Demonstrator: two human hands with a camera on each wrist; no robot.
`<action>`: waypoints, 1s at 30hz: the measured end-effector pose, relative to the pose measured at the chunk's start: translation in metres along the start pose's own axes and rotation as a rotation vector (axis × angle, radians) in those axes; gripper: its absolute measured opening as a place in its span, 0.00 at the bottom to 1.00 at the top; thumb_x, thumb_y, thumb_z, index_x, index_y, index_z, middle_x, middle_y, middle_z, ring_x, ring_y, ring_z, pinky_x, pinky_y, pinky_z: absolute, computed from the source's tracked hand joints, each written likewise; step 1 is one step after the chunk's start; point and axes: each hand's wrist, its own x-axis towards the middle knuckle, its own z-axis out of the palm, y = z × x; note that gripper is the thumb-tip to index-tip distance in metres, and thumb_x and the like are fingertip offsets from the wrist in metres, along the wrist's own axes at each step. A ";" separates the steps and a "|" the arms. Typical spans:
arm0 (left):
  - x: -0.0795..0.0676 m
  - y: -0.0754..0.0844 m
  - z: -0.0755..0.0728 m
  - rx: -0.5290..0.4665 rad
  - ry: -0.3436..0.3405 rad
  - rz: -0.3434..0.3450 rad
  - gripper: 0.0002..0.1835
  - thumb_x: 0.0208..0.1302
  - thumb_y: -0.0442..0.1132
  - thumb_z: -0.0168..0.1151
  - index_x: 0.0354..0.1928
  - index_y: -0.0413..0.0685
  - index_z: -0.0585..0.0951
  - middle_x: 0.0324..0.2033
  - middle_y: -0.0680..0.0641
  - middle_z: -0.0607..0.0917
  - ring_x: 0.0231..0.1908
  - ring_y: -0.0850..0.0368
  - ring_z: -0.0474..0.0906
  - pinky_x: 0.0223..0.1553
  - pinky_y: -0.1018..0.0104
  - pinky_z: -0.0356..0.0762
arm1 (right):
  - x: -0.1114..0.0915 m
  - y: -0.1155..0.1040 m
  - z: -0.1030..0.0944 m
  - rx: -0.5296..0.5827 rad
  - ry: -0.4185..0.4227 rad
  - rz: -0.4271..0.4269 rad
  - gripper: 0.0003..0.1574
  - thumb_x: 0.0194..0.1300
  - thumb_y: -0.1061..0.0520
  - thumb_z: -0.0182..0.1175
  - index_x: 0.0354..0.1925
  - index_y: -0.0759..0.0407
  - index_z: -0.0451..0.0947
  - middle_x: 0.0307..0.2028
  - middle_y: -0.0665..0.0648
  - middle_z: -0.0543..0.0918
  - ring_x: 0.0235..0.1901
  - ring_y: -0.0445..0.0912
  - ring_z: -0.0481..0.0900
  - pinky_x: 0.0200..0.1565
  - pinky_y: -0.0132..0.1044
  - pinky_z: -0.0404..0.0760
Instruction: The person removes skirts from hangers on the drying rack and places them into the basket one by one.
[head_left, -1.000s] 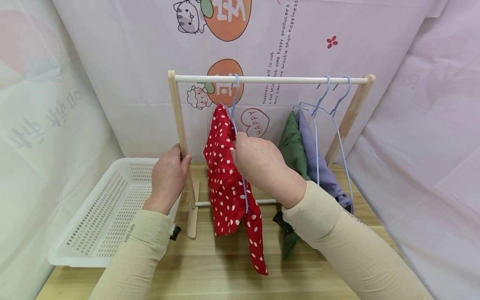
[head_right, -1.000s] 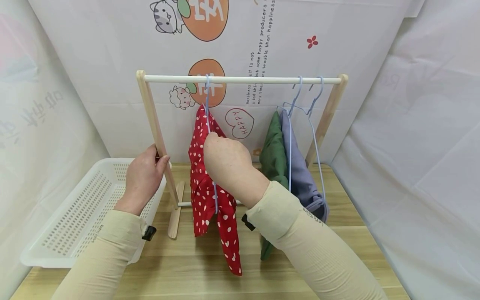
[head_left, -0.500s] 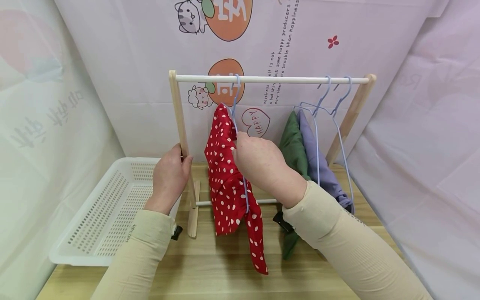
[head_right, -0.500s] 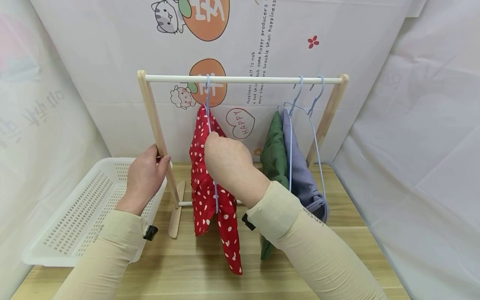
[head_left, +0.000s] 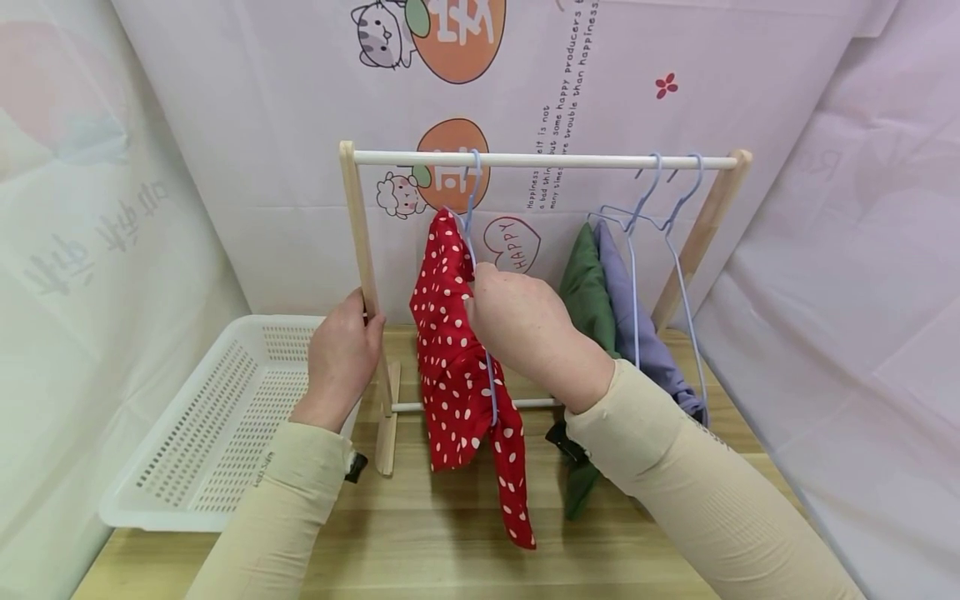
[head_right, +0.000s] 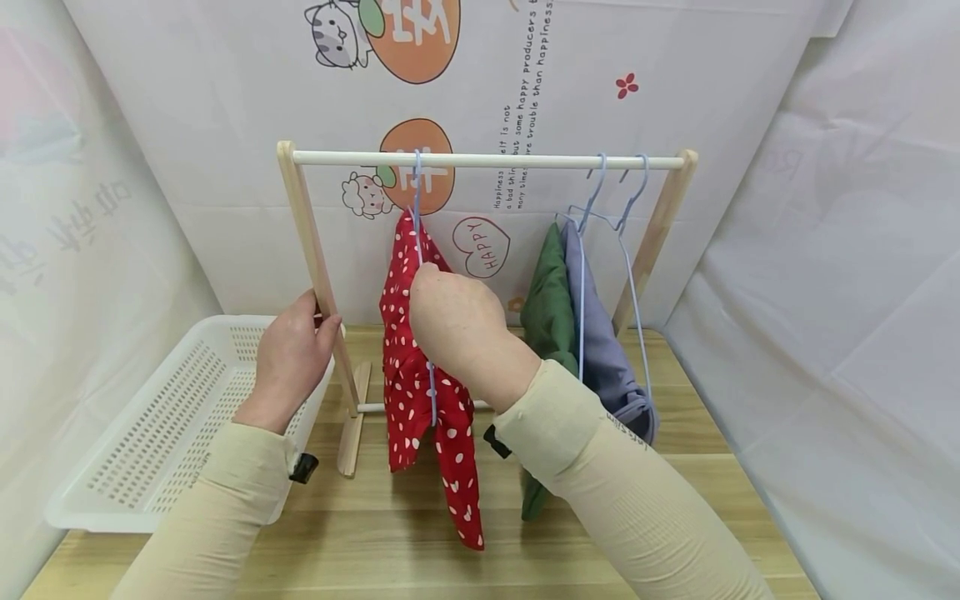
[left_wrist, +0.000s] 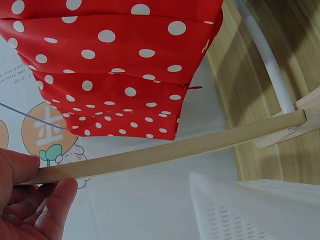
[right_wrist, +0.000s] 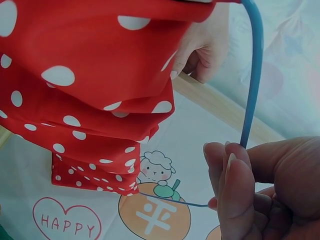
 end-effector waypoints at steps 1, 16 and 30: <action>0.000 0.000 0.000 0.001 0.001 -0.001 0.17 0.76 0.38 0.61 0.57 0.30 0.78 0.43 0.32 0.88 0.39 0.36 0.88 0.37 0.42 0.85 | 0.000 0.000 0.000 0.002 0.001 -0.001 0.18 0.75 0.51 0.62 0.47 0.66 0.76 0.30 0.58 0.85 0.32 0.50 0.88 0.35 0.45 0.89; -0.011 -0.001 -0.002 -0.046 0.033 -0.015 0.21 0.74 0.37 0.63 0.61 0.28 0.76 0.49 0.30 0.86 0.45 0.36 0.88 0.41 0.44 0.86 | 0.011 -0.003 -0.004 0.038 0.015 -0.020 0.12 0.73 0.53 0.60 0.40 0.63 0.75 0.24 0.55 0.80 0.27 0.49 0.84 0.32 0.44 0.87; -0.018 -0.001 -0.001 -0.063 -0.001 -0.036 0.25 0.74 0.37 0.64 0.65 0.28 0.74 0.55 0.31 0.85 0.48 0.37 0.87 0.46 0.44 0.86 | 0.024 -0.003 -0.011 0.077 -0.025 0.022 0.12 0.74 0.53 0.57 0.38 0.62 0.75 0.25 0.57 0.80 0.28 0.51 0.82 0.33 0.43 0.84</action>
